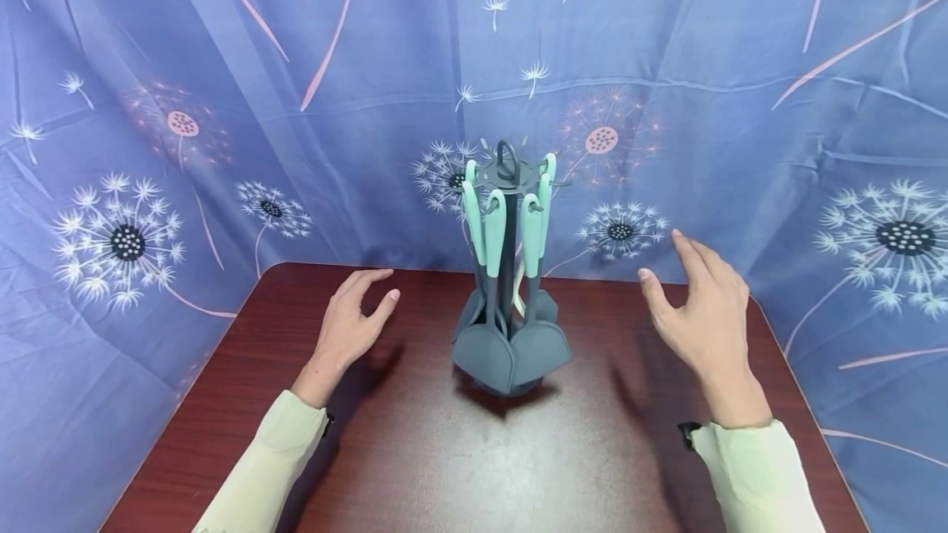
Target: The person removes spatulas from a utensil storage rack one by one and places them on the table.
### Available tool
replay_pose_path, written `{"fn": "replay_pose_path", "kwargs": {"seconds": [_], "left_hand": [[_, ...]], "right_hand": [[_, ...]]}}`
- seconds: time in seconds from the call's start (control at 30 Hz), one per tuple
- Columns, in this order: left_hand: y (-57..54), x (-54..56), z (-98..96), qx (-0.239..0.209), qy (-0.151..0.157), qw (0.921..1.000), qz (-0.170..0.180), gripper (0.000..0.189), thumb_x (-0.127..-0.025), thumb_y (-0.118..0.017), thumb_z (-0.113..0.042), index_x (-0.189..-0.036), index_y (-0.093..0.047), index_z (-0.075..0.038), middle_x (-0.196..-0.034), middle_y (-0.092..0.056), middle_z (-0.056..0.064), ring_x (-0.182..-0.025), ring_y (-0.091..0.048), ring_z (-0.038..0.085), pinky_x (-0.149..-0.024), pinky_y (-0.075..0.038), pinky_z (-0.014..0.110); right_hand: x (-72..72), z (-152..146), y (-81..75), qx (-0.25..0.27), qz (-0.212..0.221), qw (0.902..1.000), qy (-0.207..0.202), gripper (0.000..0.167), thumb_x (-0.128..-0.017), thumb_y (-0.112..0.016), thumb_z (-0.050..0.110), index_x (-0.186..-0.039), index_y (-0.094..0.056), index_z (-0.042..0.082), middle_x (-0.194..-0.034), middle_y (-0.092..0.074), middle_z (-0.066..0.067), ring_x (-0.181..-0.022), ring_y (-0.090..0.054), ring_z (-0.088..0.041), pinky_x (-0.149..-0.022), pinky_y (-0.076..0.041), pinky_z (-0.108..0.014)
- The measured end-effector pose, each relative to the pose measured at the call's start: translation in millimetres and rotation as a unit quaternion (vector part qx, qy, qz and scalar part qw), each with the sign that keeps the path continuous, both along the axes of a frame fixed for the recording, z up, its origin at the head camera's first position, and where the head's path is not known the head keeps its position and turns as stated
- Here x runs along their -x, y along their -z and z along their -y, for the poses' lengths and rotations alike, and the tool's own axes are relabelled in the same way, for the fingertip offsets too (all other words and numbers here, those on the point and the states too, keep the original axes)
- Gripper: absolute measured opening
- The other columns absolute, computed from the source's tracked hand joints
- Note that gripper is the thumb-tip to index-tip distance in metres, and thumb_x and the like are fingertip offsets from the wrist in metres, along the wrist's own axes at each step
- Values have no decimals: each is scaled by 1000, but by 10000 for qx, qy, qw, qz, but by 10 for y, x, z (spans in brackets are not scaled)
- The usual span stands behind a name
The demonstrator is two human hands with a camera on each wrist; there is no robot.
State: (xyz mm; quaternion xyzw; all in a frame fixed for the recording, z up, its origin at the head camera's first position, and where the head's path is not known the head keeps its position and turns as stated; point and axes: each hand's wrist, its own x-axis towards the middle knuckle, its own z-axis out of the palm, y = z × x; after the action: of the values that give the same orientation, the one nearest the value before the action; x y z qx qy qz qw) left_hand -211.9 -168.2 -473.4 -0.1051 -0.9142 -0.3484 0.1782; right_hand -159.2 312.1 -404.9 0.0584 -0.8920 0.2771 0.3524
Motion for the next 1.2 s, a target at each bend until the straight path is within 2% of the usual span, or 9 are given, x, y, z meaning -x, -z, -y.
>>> {"fn": "replay_pose_path", "kwargs": {"seconds": [0.37,0.6,0.87,0.93,1.03,1.13,1.2], "left_hand": [[-88,-29,-66,-197,186,9996,-56,42,-102,-68,-45,-139,-69,-25,-137,-66,-4,-132,-60,23,-110,-46,49],[-163,-73,-129,-587,383,9975,4,39,-103,-69,-39,-139,-69,-25,-135,-67,-4,-129,-60,19,-109,-48,43],[-216,-107,-182,-798,562,9952,72,36,-104,-69,-35,-138,-69,-24,-133,-67,-4,-128,-62,24,-108,-48,46],[-224,-110,-196,-836,627,9945,65,36,-104,-69,-35,-138,-69,-23,-133,-67,-4,-128,-62,24,-108,-49,47],[-230,-112,-215,-912,750,9930,52,37,-104,-70,-35,-139,-69,-24,-134,-67,-4,-128,-62,23,-108,-49,50],[-236,-120,-230,-988,809,9918,66,37,-104,-70,-36,-139,-68,-25,-134,-67,-5,-128,-62,20,-109,-49,50],[-248,-129,-241,-1040,847,9909,79,37,-104,-71,-36,-140,-68,-25,-135,-66,-6,-128,-61,18,-109,-49,48]], "right_hand": [[-22,53,-119,87,-102,9998,-144,59,-94,-75,30,-147,-64,6,-139,-64,-27,-129,-56,-52,-103,-39,-71],[-44,103,-204,181,-90,9994,-264,56,-96,-75,29,-147,-64,8,-140,-65,-25,-131,-56,-50,-107,-41,-68],[-78,166,-301,284,-134,9990,-307,55,-97,-75,28,-148,-64,12,-142,-65,-21,-132,-58,-48,-110,-42,-65],[-89,182,-332,288,-162,9990,-314,55,-97,-75,28,-148,-64,14,-142,-66,-18,-132,-59,-46,-112,-43,-59],[-103,206,-382,286,-239,9988,-317,55,-96,-75,29,-149,-64,18,-142,-67,-14,-132,-60,-42,-116,-43,-40],[-110,237,-432,288,-349,9984,-333,54,-96,-74,30,-149,-64,21,-141,-69,-10,-132,-61,-38,-114,-38,-21],[-113,259,-465,281,-421,9981,-353,54,-96,-74,30,-149,-65,22,-140,-69,-9,-132,-62,-36,-112,-36,-16]]}}
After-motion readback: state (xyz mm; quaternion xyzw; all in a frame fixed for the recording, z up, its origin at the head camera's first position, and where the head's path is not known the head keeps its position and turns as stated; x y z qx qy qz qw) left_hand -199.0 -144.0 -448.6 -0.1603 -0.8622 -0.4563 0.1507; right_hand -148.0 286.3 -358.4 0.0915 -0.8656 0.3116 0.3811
